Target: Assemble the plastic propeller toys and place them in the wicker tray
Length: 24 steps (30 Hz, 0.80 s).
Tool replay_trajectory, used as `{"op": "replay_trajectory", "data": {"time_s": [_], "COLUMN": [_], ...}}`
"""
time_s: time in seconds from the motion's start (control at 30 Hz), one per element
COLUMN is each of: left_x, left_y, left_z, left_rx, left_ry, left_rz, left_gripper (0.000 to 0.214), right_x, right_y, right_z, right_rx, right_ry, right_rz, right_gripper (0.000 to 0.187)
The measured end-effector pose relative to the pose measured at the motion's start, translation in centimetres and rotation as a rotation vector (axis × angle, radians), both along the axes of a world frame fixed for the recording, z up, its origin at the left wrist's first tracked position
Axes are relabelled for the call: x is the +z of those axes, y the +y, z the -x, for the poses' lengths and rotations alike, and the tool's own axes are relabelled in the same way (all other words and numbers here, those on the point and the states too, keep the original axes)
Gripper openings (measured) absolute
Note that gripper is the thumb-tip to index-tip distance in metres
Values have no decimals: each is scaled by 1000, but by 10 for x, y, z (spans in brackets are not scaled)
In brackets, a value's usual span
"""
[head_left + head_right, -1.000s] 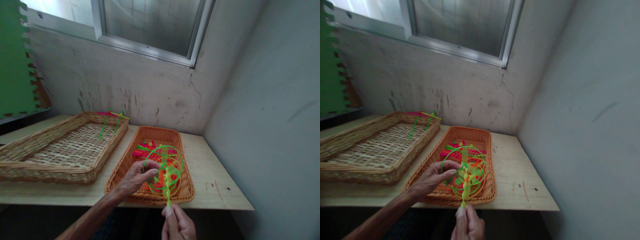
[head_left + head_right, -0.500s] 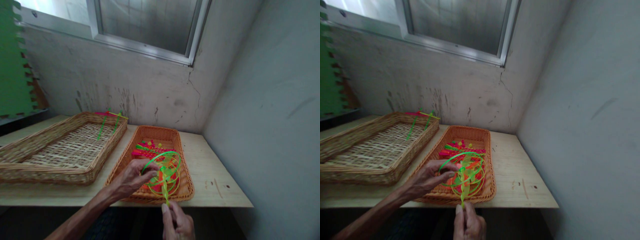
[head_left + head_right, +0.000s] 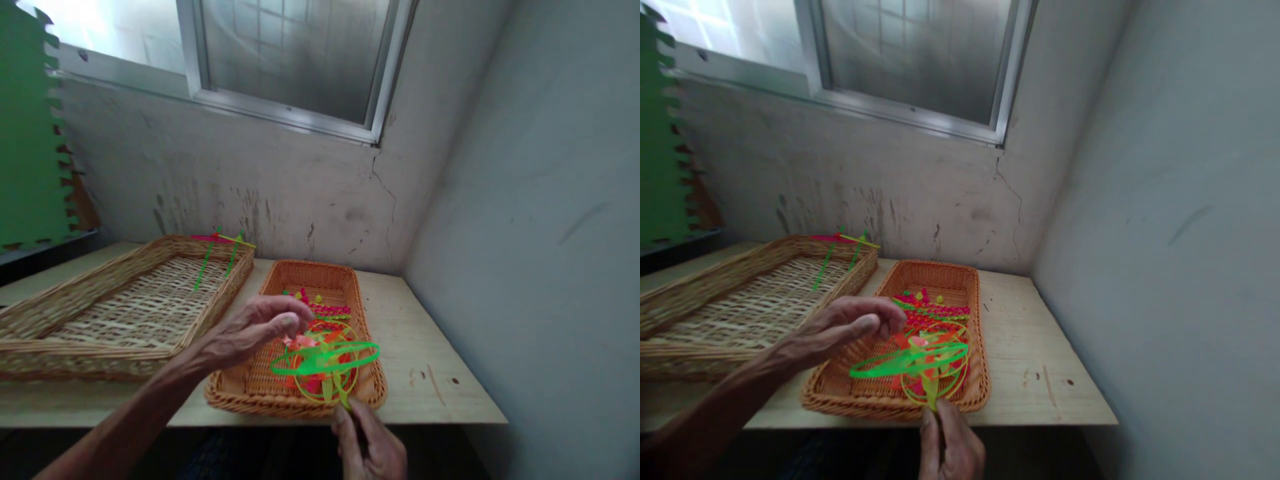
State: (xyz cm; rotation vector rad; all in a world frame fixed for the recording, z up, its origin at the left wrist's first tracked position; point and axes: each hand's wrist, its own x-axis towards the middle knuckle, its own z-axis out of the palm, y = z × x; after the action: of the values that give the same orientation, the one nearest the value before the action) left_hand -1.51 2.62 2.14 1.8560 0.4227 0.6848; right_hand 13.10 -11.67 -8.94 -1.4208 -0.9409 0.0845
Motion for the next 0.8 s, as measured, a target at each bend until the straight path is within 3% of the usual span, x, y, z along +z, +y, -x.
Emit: {"op": "replay_trajectory", "data": {"time_s": [0.13, 0.23, 0.4, 0.53, 0.63, 0.73, 0.8], "left_x": [11, 16, 10, 10, 18, 28, 31], "left_y": [1, 0, 3, 10, 24, 41, 51], "left_z": [-11, -14, -17, -18, -14, -9, -9], "left_rx": [-35, -32, 78, 206, 379, 563, 641], "left_ry": [101, 130, 143, 86, 11, -66, -70], "left_rz": [-118, -291, -511, -544, -455, -369, -414], "left_gripper": [27, 22, 15, 14, 14, 15, 14], "right_x": [4, 6, 29, 44, 32, 6, -9], "right_y": [7, 12, 23, 35, 43, 49, 54], "right_z": [-7, -13, -31, -39, -37, -32, -30], "right_rx": [25, 49, 114, -20, -161, -112, -119], "right_ry": [-123, -237, -550, -748, -704, -632, -607], "right_rz": [-156, -123, 13, -105, -189, -111, -10], "right_gripper": [10, 13, 26, 19, 26, 22, 26]}}
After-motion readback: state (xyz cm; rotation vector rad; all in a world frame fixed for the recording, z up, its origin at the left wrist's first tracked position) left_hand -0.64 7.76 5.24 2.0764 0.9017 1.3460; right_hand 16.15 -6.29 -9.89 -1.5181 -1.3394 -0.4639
